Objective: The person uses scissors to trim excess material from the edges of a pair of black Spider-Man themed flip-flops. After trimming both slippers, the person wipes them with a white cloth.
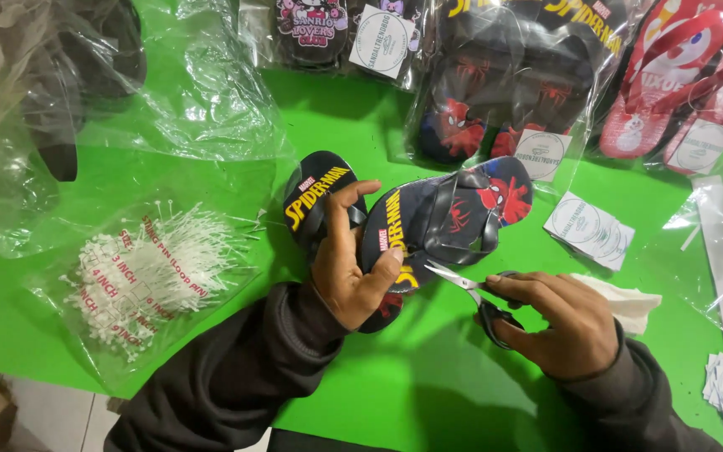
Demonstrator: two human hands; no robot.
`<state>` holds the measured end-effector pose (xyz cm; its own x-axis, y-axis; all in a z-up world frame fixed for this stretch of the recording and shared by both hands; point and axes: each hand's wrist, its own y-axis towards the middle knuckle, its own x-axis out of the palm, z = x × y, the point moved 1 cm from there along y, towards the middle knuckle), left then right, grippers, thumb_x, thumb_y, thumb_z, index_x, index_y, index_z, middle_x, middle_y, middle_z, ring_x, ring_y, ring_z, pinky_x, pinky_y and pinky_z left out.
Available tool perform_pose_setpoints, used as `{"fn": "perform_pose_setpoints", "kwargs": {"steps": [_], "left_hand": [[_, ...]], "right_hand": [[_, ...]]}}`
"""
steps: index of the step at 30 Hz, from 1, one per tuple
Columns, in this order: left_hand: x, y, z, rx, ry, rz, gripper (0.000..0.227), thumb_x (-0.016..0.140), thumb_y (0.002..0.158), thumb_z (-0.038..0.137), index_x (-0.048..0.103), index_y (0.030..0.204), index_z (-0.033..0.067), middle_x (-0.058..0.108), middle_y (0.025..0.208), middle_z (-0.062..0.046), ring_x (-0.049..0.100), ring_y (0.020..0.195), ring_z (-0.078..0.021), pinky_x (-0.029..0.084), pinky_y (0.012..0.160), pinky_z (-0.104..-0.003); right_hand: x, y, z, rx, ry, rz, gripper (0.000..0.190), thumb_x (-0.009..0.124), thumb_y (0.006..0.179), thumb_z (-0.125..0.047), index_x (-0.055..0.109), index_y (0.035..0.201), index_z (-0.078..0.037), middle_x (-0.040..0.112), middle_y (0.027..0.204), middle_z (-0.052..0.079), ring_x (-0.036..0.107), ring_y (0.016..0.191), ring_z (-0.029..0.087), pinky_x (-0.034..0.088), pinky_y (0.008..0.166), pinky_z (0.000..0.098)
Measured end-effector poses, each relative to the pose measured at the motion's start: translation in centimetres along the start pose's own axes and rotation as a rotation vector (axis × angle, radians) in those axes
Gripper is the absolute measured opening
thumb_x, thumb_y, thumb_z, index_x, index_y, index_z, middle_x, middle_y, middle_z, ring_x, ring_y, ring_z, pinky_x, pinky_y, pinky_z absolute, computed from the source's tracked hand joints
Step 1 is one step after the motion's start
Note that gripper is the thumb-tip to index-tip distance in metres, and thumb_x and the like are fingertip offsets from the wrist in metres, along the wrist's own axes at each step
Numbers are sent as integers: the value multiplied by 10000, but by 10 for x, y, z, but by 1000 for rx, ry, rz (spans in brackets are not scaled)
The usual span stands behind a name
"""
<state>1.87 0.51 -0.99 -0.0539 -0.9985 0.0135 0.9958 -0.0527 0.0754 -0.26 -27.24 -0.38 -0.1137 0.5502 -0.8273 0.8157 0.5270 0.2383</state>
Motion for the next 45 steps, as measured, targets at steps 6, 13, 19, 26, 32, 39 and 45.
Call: {"fn": "perform_pose_setpoints", "kwargs": {"steps": [6,13,19,26,32,39,45], "left_hand": [[6,-8,-10,15,142,-50,531,515,923,305,398,1389,79,675,950,-109,678,680,-177,589,653,-317],[13,-12,-26,58,66,72,575,571,877,228,496,1430,93,731,1064,-246,742,836,-373,621,684,-419],[13,-13,-27,99,86,63,567,554,892,214,487,1433,62,720,1147,-265,727,1009,-410,604,816,-461],[14,-13,-25,128,145,61,563,556,887,195,492,1422,34,707,1224,-255,710,1090,-411,597,887,-468],[16,-15,-29,114,169,64,569,553,885,204,492,1427,40,697,1271,-235,691,1127,-422,576,925,-471],[15,-15,-35,85,149,61,581,547,886,206,481,1436,32,688,1257,-270,680,1124,-455,567,923,-496],[9,-10,-32,115,72,100,553,555,891,174,482,1412,3,643,1318,-261,659,1183,-403,554,974,-465]], "right_hand": [[13,-1,3,-45,-30,21,360,880,762,-178,734,1080,-95,769,978,66,715,745,160,553,639,300],[18,7,-1,-69,104,164,310,834,732,-102,776,1037,-99,729,811,73,655,578,221,492,556,323],[14,10,0,-37,142,125,345,851,680,-77,785,1017,-115,735,796,67,654,565,214,482,536,310],[11,9,0,-30,133,102,337,840,690,-72,790,1017,-132,751,825,65,661,570,237,477,536,317],[10,9,1,-23,103,100,329,857,691,-113,794,1010,-159,739,805,45,607,538,228,475,536,303],[17,4,5,-50,100,120,291,846,715,-96,797,996,-154,725,786,58,563,523,248,480,527,295],[16,8,0,-27,129,176,285,843,728,-88,794,1005,-135,734,807,58,617,562,236,505,554,309]]}}
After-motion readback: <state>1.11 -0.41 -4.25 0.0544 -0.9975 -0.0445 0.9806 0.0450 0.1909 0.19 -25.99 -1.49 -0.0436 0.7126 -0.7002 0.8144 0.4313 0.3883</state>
